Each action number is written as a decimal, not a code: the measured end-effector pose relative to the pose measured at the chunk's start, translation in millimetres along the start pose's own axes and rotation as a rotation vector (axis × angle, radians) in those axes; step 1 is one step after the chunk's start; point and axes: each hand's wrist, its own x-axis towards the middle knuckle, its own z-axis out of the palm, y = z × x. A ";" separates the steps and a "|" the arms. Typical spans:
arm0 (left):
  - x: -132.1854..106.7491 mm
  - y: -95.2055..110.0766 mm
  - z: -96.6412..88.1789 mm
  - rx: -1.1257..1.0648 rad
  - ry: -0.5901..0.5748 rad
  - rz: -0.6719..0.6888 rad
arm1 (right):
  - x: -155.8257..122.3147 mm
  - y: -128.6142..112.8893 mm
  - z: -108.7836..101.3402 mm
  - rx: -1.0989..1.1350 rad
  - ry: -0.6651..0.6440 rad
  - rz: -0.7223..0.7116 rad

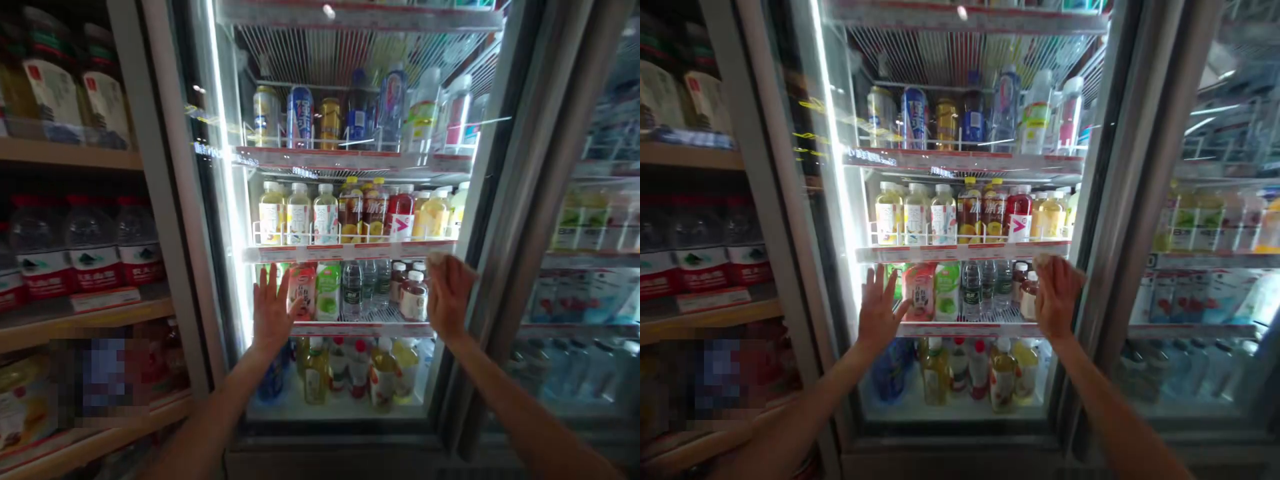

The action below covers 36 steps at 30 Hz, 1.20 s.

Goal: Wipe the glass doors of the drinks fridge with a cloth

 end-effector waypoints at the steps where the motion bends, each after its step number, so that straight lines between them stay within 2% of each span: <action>1: -2.7 2.8 1.5 -0.005 -0.006 -0.011 | -26.0 2.9 -7.4 -0.005 -0.072 -0.032; 3: -7.2 8.8 4.4 -0.009 -0.023 -0.049 | -50.1 11.2 -16.0 -0.018 -0.193 -0.104; 4: -8.8 11.7 5.6 -0.009 -0.029 -0.069 | -45.3 18.1 -16.9 -0.036 -0.204 -0.108; 5: -10.2 14.3 6.6 -0.008 -0.034 -0.085 | -31.3 26.8 -15.7 -0.058 -0.186 -0.088; 8: -15.5 19.4 7.7 -0.007 -0.053 -0.108 | 22.8 50.7 -5.7 -0.084 -0.010 0.071; 9: -18.5 20.3 7.6 -0.004 -0.061 -0.107 | 29.5 51.9 -3.1 -0.074 0.022 0.094; 10: -22.5 21.1 7.3 0.000 -0.073 -0.104 | 26.1 47.9 -2.1 -0.062 0.028 0.098; 12: -32.4 22.8 6.9 0.010 -0.103 -0.088 | -7.4 26.5 -4.9 -0.036 -0.031 0.051; 14: -42.9 24.9 7.3 0.020 -0.131 -0.071 | -51.5 -1.5 -10.5 -0.031 -0.165 -0.029; 16: -50.7 27.3 8.7 0.030 -0.141 -0.068 | -71.1 -22.2 -12.7 -0.020 -0.253 -0.098; 17: -53.1 28.3 9.6 0.035 -0.140 -0.070 | -66.2 -27.9 -11.1 -0.013 -0.269 -0.130; 19: -55.1 29.8 11.2 0.043 -0.134 -0.078 | -34.3 -32.3 -2.2 0.003 -0.232 -0.153; 21: -55.4 30.4 11.7 0.048 -0.135 -0.084 | 0.3 -36.3 10.0 0.010 -0.163 -0.076; 22: -55.7 30.3 11.3 0.050 -0.140 -0.089 | 8.8 -41.1 15.1 0.016 -0.151 -0.049; 24: -57.3 29.2 8.7 0.059 -0.168 -0.089 | 1.2 -57.4 20.1 0.054 -0.218 -0.113; 27: -62.0 25.6 2.6 0.075 -0.249 -0.053 | -40.6 -85.4 18.2 0.175 -0.439 -0.445; 29: -64.9 22.8 -1.0 0.080 -0.287 -0.020 | -51.5 -96.0 18.3 0.233 -0.518 -0.582; 31: -67.2 20.4 -3.4 0.084 -0.299 -0.003 | -39.5 -100.0 22.3 0.207 -0.470 -0.504; 34: -71.3 16.7 -6.3 0.099 -0.298 -0.010 | -16.7 -105.9 30.3 0.105 -0.333 -0.249; 35: -73.2 14.7 -7.7 0.107 -0.300 -0.019 | -16.4 -110.0 31.6 0.105 -0.334 -0.253; 36: -75.2 12.2 -9.5 0.117 -0.304 -0.029 | -19.8 -114.9 32.1 0.131 -0.365 -0.323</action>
